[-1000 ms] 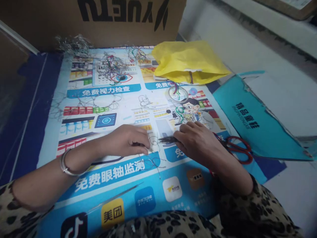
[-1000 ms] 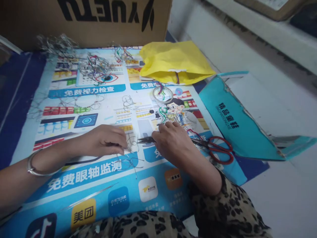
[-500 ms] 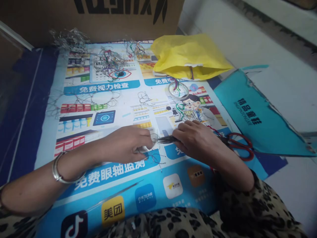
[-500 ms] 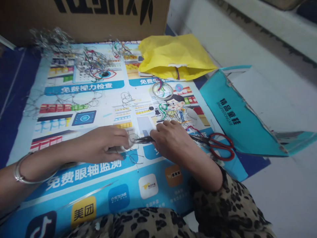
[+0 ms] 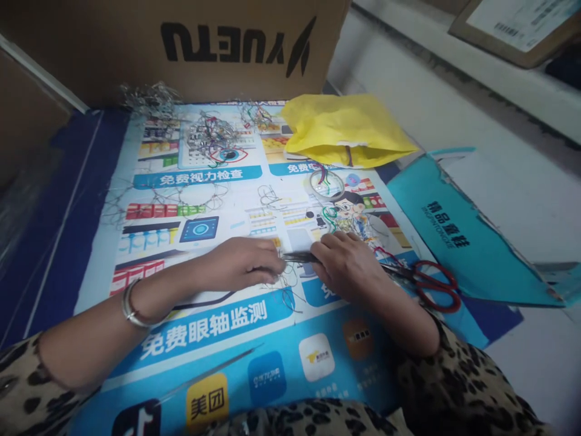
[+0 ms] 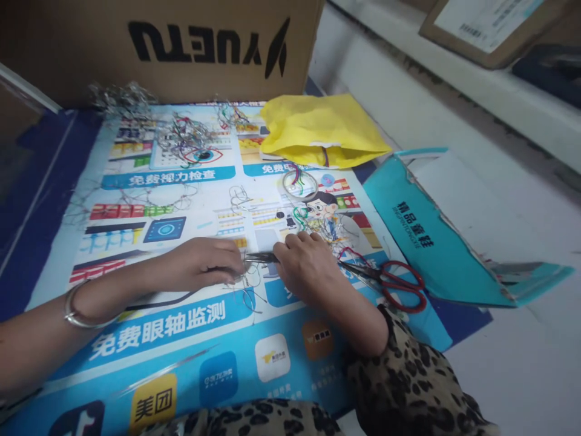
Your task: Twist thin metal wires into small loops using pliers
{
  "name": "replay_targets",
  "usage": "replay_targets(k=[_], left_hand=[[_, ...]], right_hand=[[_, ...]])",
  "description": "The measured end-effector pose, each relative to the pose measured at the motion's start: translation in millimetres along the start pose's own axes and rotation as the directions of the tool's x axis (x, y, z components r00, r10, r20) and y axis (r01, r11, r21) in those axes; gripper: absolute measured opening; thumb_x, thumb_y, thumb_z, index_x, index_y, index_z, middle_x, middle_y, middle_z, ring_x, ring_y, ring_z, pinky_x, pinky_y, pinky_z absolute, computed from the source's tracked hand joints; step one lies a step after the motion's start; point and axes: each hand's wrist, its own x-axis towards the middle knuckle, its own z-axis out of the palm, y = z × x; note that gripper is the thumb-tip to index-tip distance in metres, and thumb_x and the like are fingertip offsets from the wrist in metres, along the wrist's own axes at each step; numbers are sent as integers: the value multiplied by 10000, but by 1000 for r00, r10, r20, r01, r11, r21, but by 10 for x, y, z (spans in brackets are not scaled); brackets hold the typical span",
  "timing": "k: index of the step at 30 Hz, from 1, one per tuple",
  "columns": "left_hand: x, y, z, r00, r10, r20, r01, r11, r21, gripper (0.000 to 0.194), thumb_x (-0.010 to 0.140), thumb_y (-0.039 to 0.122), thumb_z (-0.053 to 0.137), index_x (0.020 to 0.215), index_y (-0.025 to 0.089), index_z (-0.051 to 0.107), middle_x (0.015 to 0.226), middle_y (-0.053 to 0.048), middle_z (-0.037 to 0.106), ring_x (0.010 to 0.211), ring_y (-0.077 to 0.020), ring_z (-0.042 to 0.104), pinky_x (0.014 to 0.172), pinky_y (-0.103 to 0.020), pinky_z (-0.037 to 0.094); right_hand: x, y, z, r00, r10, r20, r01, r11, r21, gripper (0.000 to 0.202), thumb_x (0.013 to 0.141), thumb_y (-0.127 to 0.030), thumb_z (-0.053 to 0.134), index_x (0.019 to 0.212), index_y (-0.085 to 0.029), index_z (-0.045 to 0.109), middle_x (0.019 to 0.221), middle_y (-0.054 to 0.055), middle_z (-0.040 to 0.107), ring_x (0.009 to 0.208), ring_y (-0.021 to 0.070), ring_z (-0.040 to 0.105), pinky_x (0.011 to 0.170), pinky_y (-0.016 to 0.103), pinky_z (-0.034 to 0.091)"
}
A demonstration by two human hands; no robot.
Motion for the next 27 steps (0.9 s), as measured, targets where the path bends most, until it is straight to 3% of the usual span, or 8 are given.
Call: replay_targets(k=[15, 27], left_hand=[[-40, -18, 78, 1000, 6, -29, 0, 985, 175, 200, 915, 319, 386, 994, 241, 553, 898, -24, 574, 797, -161, 536, 686, -249, 395], [-45, -8, 90, 999, 6, -38, 1, 982, 190, 226, 916, 345, 380, 1022, 239, 549, 902, -28, 559, 817, -166, 538, 692, -255, 403]], right_hand=[[59, -99, 203, 989, 91, -114, -89, 996, 16, 107, 778, -298, 549, 781, -192, 534, 813, 55, 547, 796, 221, 443, 678, 322, 257], [65, -99, 260, 981, 112, -156, -103, 992, 67, 118, 774, -304, 555, 783, -189, 526, 831, 47, 548, 814, 216, 438, 712, 313, 278]])
